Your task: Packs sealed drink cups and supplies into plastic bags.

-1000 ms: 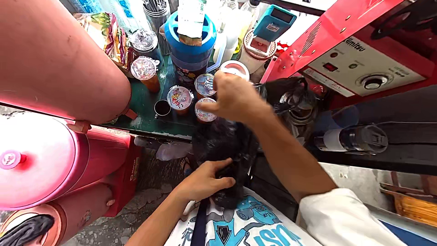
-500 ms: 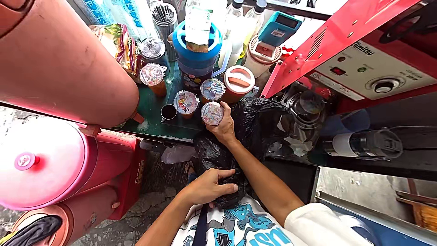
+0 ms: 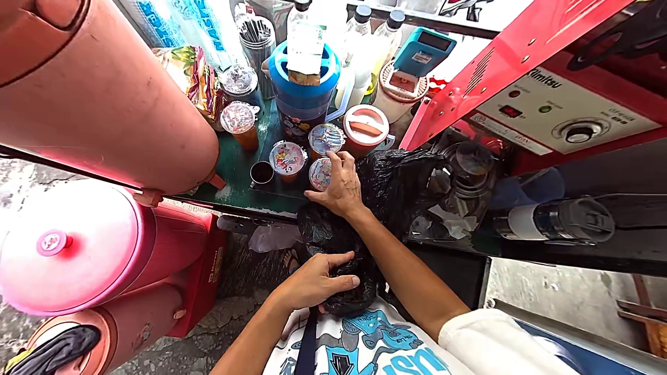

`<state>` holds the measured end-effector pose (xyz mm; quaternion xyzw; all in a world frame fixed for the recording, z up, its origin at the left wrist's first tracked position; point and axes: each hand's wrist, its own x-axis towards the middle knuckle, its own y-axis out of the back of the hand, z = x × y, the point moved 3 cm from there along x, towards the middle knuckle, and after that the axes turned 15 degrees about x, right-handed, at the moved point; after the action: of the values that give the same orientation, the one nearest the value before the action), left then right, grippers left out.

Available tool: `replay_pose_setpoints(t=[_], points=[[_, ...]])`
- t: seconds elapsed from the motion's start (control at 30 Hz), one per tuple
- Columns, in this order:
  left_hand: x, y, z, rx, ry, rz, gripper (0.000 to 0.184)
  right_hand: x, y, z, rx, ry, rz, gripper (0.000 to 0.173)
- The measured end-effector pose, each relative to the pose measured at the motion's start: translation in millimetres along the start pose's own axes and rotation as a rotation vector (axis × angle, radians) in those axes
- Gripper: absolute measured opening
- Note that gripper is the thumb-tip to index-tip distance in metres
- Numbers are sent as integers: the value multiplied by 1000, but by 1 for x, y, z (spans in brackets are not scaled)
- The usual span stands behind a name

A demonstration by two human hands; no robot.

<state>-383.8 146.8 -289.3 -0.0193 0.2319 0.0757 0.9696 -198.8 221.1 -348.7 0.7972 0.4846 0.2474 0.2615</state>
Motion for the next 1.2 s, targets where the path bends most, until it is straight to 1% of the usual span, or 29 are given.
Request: replay_pose_setpoints(t=[0.07, 0.13, 0.17, 0.23, 0.33, 0.4, 0.47, 0.53, 0.6, 0.67, 0.73, 0.8, 0.87, 0.9, 0.93, 1.0, 1.03, 1.07, 1.1, 1.13, 1.17, 1.2], points=[[-2, 1, 1, -6, -18, 15, 63, 15, -3, -3, -45, -76, -93, 100], [-6, 5, 2, -10, -49, 47, 66, 25, 5, -7, -34, -147, -152, 97], [-10, 9, 4, -10, -81, 85, 66, 27, 16, -13, -7, -162, -152, 97], [-20, 24, 9, -38, -188, 235, 66, 28, 54, -36, 79, -119, -107, 96], [-35, 53, 19, -115, -361, 497, 67, 12, 142, -91, 235, 23, -69, 91], [-44, 72, 27, -151, -453, 637, 71, -8, 194, -124, 272, 131, -75, 90], [-50, 84, 39, -187, -548, 740, 75, -27, 221, -146, 298, 229, -82, 90], [-53, 87, 54, -264, -647, 791, 79, -33, 215, -152, 300, 287, -89, 89], [-55, 83, 64, -279, -704, 775, 82, -28, 181, -137, 256, 262, -139, 84], [-56, 75, 67, -235, -679, 721, 85, -15, 136, -105, 165, 144, -217, 82], [-58, 66, 64, -205, -597, 640, 87, -3, 94, -66, 45, 76, -255, 80], [-60, 57, 60, -197, -550, 546, 87, 6, 64, -29, -97, 118, -236, 65], [-59, 48, 56, -205, -520, 458, 88, 8, 48, -5, -204, 247, -163, 43], [-57, 44, 54, -217, -510, 423, 88, 9, 45, 3, -246, 291, -127, 36], [-54, 41, 53, -231, -501, 395, 88, 9, 45, 8, -263, 283, -122, 36], [-49, 36, 51, -267, -470, 371, 87, 7, 53, 9, -232, 179, -162, 44], [-46, 35, 50, -284, -462, 375, 87, 8, 62, 4, -208, 39, -259, 52], [-43, 35, 50, -300, -458, 383, 86, 8, 73, -4, -203, -41, -347, 56], [-41, 35, 49, -309, -455, 394, 84, 8, 86, -14, -208, -77, -440, 55], [-40, 37, 49, -310, -447, 412, 83, 8, 104, -29, -215, -89, -567, 48], [-38, 39, 49, -306, -433, 434, 83, 8, 125, -48, -172, -53, -676, 41], [-37, 40, 47, -301, -416, 455, 82, 9, 146, -67, -56, 14, -752, 36]])
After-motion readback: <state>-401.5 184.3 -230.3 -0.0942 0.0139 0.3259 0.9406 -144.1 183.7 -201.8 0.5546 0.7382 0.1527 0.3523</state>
